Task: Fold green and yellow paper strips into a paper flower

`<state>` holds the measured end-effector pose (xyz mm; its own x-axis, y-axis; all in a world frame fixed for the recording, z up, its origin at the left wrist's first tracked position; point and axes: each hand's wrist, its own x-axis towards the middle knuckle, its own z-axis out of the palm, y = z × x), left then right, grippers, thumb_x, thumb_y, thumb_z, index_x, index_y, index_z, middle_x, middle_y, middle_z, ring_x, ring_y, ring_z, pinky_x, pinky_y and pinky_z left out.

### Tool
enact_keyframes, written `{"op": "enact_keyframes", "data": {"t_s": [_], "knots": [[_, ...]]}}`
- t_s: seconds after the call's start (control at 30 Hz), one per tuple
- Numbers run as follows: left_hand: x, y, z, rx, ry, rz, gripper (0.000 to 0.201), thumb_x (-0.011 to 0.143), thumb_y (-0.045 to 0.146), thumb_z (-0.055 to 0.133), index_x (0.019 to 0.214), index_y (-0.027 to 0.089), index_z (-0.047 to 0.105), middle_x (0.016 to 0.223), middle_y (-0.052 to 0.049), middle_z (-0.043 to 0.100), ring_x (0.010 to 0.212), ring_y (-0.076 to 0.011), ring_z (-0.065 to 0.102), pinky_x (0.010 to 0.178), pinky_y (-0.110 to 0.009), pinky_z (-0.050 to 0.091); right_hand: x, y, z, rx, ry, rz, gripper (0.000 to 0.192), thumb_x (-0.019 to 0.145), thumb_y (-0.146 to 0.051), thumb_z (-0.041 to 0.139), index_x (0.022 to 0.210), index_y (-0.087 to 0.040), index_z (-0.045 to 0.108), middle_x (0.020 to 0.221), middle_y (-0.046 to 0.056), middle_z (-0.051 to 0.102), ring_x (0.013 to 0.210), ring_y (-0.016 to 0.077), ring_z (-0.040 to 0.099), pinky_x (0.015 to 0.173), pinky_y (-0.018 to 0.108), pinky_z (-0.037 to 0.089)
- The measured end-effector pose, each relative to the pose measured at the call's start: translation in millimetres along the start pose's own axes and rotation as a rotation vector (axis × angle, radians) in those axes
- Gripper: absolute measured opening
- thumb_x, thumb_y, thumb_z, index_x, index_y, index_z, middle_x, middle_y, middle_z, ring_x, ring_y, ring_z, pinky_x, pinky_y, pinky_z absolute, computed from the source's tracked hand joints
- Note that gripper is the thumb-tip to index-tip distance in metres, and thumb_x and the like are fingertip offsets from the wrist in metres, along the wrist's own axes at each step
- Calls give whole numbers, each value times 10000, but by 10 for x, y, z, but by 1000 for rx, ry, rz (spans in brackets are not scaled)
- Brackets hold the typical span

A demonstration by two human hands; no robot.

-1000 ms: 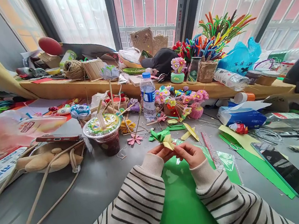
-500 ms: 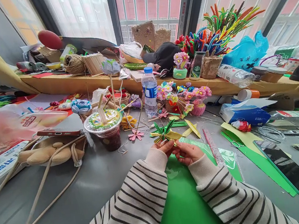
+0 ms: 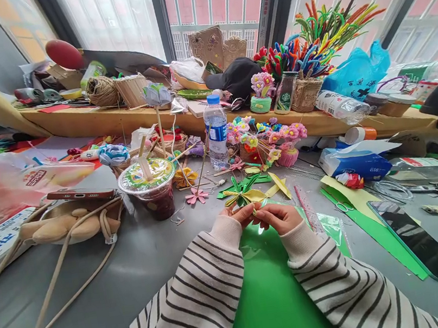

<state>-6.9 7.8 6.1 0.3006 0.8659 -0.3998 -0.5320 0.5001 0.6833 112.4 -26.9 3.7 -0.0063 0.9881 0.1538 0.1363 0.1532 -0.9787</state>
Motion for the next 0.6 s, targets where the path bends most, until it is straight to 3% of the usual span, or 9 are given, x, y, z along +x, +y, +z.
{"op": "enact_keyframes", "data": {"t_s": [0.1,0.3,0.47,0.6], "knots": [[-4,6,19,-13,33,-8,694,529,71,680,1110,60,302,625,-55,642,533,-138,600,552,-225,487,-6,20,5,-53,17,-27,248,679,-397,519,597,-178,602,531,5,568,446,78,472,456,218,393],[34,-24,-15,-32,-29,-10,507,547,114,675,1006,85,461,664,-59,640,558,-150,605,557,-249,498,-24,14,24,-124,40,-97,291,733,-404,445,599,-182,575,497,-5,535,443,82,482,459,217,399],[53,-45,-49,-41,-65,-3,491,541,140,683,985,109,475,681,-53,636,573,-147,602,577,-264,494,-34,-17,29,-137,29,-116,295,745,-412,426,606,-187,558,510,-6,529,437,82,474,458,222,403],[67,-56,-63,-1,-106,11,397,485,200,716,824,86,544,584,-37,611,531,-138,583,561,-260,476,-41,-28,39,-131,31,-120,320,752,-424,409,578,-187,535,509,-3,528,437,80,466,454,219,406]]}}
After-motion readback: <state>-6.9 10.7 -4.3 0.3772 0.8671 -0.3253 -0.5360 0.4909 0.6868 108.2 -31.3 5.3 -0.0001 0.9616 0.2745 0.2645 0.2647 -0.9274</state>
